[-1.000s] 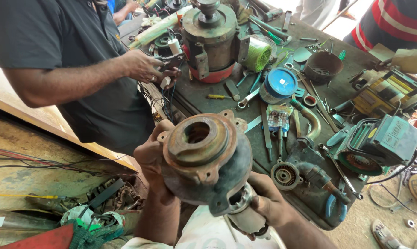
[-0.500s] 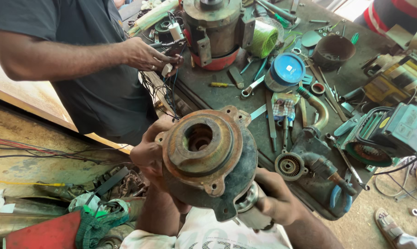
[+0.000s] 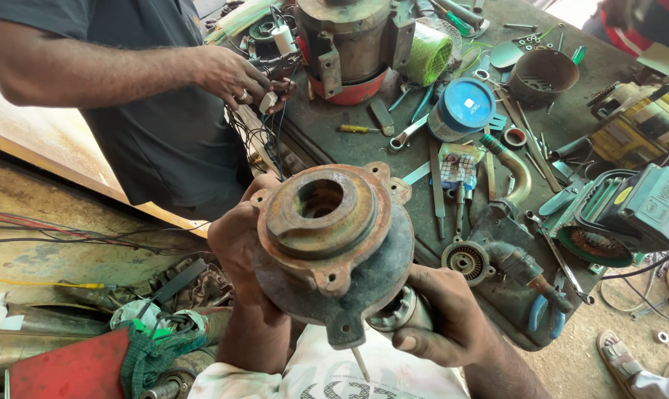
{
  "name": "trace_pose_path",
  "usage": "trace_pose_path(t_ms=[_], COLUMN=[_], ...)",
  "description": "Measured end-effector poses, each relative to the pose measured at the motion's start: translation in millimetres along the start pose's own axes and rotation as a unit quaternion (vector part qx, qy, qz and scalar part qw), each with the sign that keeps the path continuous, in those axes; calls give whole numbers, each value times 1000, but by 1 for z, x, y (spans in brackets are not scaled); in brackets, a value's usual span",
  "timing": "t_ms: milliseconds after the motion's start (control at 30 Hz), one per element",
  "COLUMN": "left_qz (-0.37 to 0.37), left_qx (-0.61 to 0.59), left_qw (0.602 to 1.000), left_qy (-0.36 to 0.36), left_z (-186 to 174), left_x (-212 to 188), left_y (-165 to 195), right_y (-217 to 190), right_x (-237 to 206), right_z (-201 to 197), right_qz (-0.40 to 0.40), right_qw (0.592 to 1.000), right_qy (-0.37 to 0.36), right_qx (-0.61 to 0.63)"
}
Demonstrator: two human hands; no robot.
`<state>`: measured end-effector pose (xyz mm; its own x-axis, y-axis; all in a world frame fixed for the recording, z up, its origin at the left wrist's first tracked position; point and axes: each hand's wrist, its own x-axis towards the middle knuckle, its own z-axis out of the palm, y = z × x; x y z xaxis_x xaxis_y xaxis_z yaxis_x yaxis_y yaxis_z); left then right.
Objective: The person disassembles a mechanical part, likely a water pump housing, using a screwdriver and their hands. They remove a small internal component, inspect the housing, and then attempt to reassemble the part.
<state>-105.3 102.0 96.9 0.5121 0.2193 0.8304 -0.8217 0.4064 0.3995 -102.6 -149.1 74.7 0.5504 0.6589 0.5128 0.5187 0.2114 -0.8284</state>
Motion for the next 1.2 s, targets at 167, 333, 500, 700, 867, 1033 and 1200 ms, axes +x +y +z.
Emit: trace_pose_path(t_ms=[167, 333, 500, 700, 867, 1033, 1200], left_qz=[119, 35, 36, -22, -22, -42, -38], left_qx=[244, 314, 245, 281, 213, 143, 163], left_qw=[963, 949, 969, 958, 977, 989, 986], left_qy=[0, -10, 2, 59, 4, 22, -3], left_z=[15, 11, 10, 14, 5, 9, 23], left_x=[2, 9, 11, -4, -18, -36, -37], left_y=[13, 22, 10, 3, -32, -55, -63], right_y=[24, 36, 34, 34, 37, 27, 26], right_x=[-5, -12, -9, -19, -29, -45, -57], right_z=[2, 5, 6, 4, 3, -10, -22], right_qz=[-64, 0, -26, 16, 52, 32, 19], right_qw=[997, 998, 998, 998, 993, 984, 980], right_qy=[29, 46, 52, 53, 101, 123, 109], right_qx=[-26, 39, 26, 22, -22, -124, -165])
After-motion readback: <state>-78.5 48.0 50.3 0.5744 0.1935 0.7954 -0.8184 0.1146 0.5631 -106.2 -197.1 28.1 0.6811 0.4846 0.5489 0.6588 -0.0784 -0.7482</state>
